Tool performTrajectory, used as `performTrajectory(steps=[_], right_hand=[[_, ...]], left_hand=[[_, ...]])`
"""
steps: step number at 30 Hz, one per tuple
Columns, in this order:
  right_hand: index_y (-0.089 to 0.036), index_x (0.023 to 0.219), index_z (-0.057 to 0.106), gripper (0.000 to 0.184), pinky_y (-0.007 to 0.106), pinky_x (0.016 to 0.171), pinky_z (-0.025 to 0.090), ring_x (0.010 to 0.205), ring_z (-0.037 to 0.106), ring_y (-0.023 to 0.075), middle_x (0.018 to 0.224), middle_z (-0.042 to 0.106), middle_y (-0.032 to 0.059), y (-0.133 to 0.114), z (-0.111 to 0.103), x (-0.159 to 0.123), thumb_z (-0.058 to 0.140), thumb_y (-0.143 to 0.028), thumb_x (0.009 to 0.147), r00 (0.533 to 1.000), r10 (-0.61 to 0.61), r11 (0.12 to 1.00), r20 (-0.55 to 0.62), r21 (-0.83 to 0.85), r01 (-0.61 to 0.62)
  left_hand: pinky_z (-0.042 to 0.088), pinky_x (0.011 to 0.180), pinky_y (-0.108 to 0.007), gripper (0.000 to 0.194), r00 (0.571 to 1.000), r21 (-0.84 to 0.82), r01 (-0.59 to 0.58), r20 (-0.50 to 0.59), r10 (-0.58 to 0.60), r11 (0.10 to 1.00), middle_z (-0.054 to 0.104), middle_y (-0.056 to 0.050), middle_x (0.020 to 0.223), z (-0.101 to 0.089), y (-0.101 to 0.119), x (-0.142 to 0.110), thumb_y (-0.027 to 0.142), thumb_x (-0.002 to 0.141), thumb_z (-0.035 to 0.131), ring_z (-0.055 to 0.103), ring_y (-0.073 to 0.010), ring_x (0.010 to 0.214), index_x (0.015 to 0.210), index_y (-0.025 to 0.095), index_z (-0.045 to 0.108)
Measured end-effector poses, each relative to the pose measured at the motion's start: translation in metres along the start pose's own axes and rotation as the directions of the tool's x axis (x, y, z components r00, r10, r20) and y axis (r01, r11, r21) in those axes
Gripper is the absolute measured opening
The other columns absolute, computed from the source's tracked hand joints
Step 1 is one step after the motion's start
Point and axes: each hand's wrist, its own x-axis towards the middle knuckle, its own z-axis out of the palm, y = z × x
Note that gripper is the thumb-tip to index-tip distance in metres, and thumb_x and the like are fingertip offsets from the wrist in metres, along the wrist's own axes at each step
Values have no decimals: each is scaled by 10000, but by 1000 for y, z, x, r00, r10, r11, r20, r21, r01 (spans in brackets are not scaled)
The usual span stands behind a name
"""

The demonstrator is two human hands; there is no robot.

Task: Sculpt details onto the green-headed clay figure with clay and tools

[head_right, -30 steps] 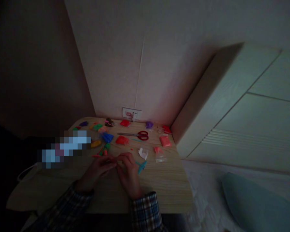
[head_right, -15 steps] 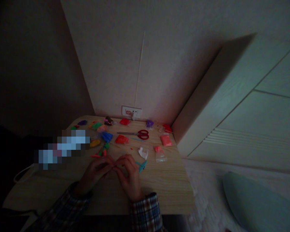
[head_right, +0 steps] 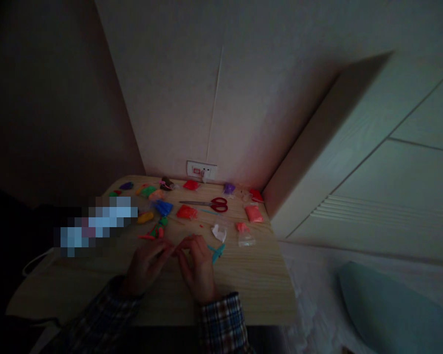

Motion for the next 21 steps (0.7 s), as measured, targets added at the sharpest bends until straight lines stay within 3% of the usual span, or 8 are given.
performTrajectory(steps=[4, 9, 17, 19, 21], right_hand=[[-218, 868, 534, 142, 255, 706, 444, 799, 536, 145, 845, 569, 11, 0, 0, 1, 519, -77, 876, 999, 21, 1000, -42, -13, -22], [-213, 840, 511, 148, 256, 662, 419, 745, 505, 143, 801, 537, 4, 1, 1, 1, 486, -70, 868, 995, 47, 998, -91, -39, -51], [-214, 834, 532, 118, 261, 650, 431, 733, 513, 148, 806, 568, 12, 8, 3, 0, 516, -112, 891, 994, 68, 996, -89, -59, -74], [-214, 841, 543, 114, 261, 653, 437, 736, 519, 149, 816, 578, 14, 10, 4, -1, 530, -111, 887, 993, 79, 995, -88, -55, -84], [-212, 846, 555, 117, 262, 658, 445, 741, 528, 150, 826, 586, 19, 11, 4, -2, 525, -109, 891, 993, 86, 995, -81, -50, -90]], left_hand=[[495, 675, -226, 193, 978, 108, -57, -193, 77, 992, 640, -11, 765, -8, 1, -4, 84, 894, 498, 627, -130, 731, 782, 179, 622], [486, 672, -308, 127, 900, 191, 27, -433, 60, 981, 629, -42, 877, -17, -8, -5, 193, 902, 510, 589, -191, 814, 886, 200, 636], [454, 935, -566, 249, 919, 340, 95, -392, 49, 936, 625, -134, 1124, -13, -24, -2, 286, 889, 560, 560, -313, 1097, 1123, 201, 551], [478, 931, -566, 307, 924, 334, 129, -382, 9, 934, 606, -149, 1171, -11, -27, -1, 304, 878, 584, 542, -320, 1143, 1160, 197, 525], [551, 845, -494, 369, 923, 307, 170, -381, -43, 936, 580, -155, 1209, -8, -30, -1, 306, 855, 618, 529, -314, 1164, 1188, 194, 504]])
